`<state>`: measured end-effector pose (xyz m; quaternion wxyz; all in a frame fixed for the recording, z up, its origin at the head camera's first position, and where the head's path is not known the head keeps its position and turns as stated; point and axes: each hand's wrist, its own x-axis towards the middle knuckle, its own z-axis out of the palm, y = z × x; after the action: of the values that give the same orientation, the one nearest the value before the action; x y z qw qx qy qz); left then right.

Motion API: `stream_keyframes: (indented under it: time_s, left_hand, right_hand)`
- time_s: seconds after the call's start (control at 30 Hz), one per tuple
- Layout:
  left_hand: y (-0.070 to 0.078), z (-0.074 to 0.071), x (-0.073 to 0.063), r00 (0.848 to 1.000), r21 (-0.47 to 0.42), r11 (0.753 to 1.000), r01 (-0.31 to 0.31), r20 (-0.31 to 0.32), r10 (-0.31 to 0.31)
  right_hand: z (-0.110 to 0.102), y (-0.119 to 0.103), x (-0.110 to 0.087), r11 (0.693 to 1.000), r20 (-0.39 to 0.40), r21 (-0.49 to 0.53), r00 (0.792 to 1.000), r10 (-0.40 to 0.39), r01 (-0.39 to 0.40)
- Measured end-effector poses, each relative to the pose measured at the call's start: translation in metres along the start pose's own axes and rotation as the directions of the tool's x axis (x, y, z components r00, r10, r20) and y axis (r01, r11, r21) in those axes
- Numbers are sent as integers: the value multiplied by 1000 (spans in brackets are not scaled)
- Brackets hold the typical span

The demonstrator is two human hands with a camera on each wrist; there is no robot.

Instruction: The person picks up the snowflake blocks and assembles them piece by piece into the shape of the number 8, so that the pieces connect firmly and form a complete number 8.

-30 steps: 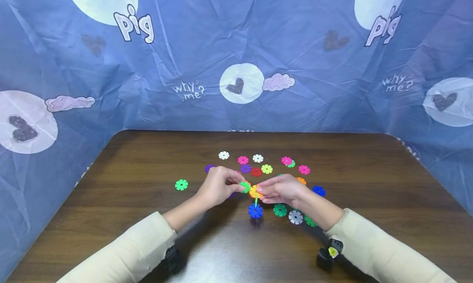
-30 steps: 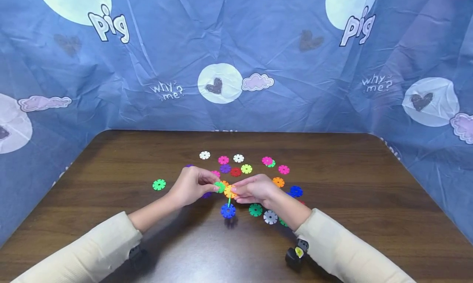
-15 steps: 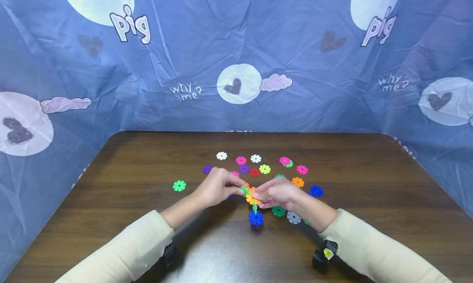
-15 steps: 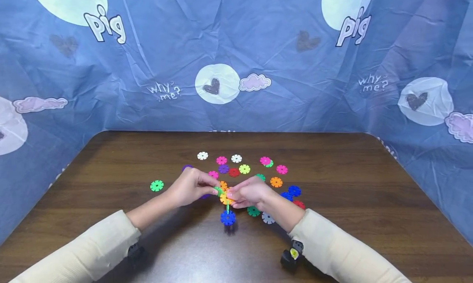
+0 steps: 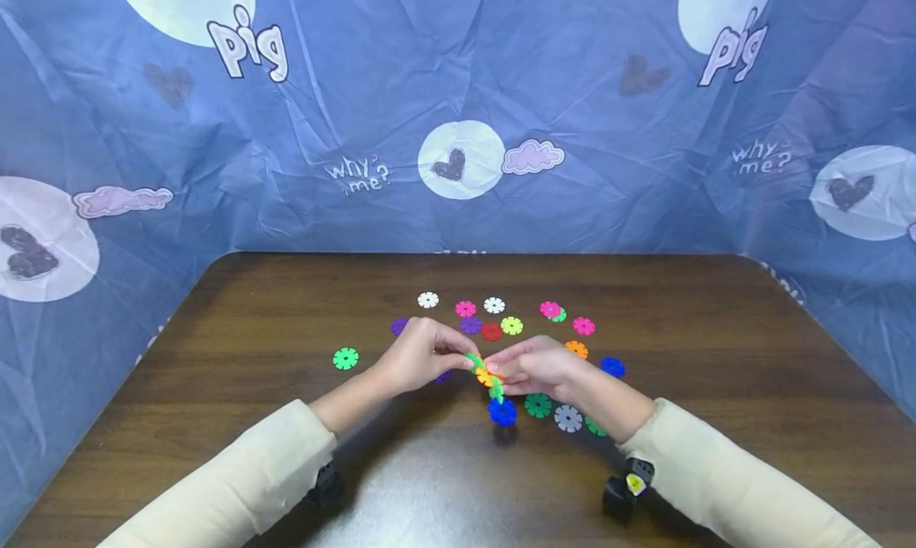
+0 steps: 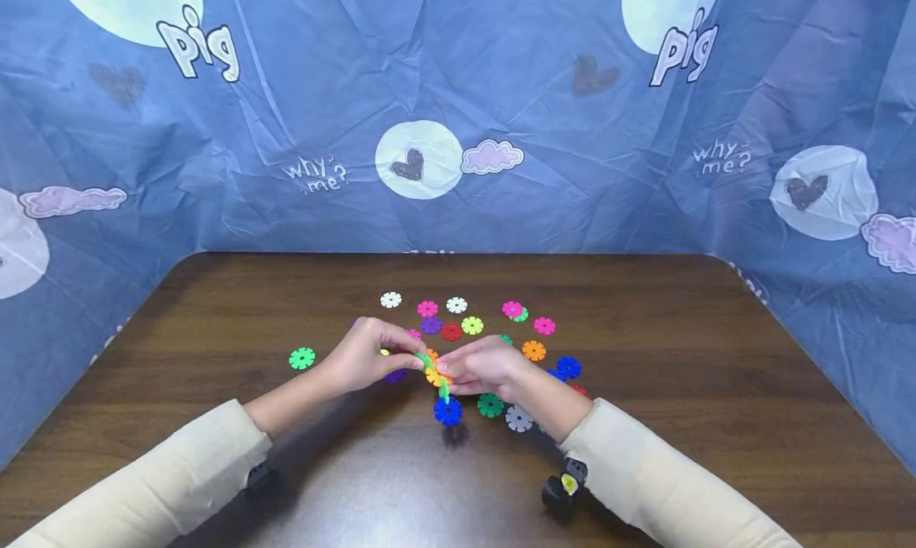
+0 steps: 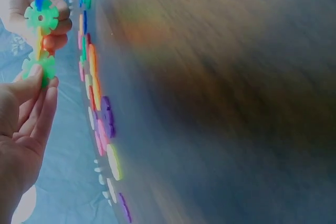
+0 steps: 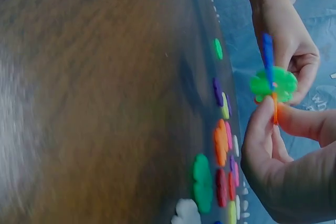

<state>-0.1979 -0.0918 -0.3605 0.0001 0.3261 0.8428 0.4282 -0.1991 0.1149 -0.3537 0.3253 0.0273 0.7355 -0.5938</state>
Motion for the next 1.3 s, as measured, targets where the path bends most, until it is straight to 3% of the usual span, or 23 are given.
stream_keyframes:
  time_s: [0.17, 0.5, 0.6, 0.7, 0.8, 0.93, 1.07, 1.3]
  left_hand:
    - [2, 2, 5, 998, -20, 999, 46, -31, -47]
    - [0, 7, 6, 999, -20, 999, 45, -16, -45]
    - [-2, 6, 6, 997, -20, 997, 70, -17, -70]
    - [-6, 2, 3, 993, 35, 993, 116, -29, -115]
    - [-9, -5, -2, 989, 167, 975, 149, -19, -148]
    - [-12, -10, -9, 988, 324, 938, 122, 46, -145]
    - [-13, -9, -13, 987, 375, 922, 97, 83, -138]
    - [-12, -5, -12, 980, 383, 910, 156, 56, -192]
  right_hand:
    - [-8, -1, -2, 1000, 33, 24, 999, -14, 14]
    - [-9, 3, -5, 1000, 59, 12, 998, -12, 11]
    - [-8, 4, -5, 1000, 59, -2, 998, -19, 19]
    - [-9, 4, -5, 1000, 38, -12, 999, -25, 25]
    - [-10, 5, -5, 999, 20, -24, 999, -27, 27]
    - [-14, 6, -4, 999, 11, -32, 1000, -26, 26]
    - [-16, 6, -3, 999, 12, -36, 1000, -24, 25]
    - [-16, 7, -3, 998, 32, -54, 999, -36, 38]
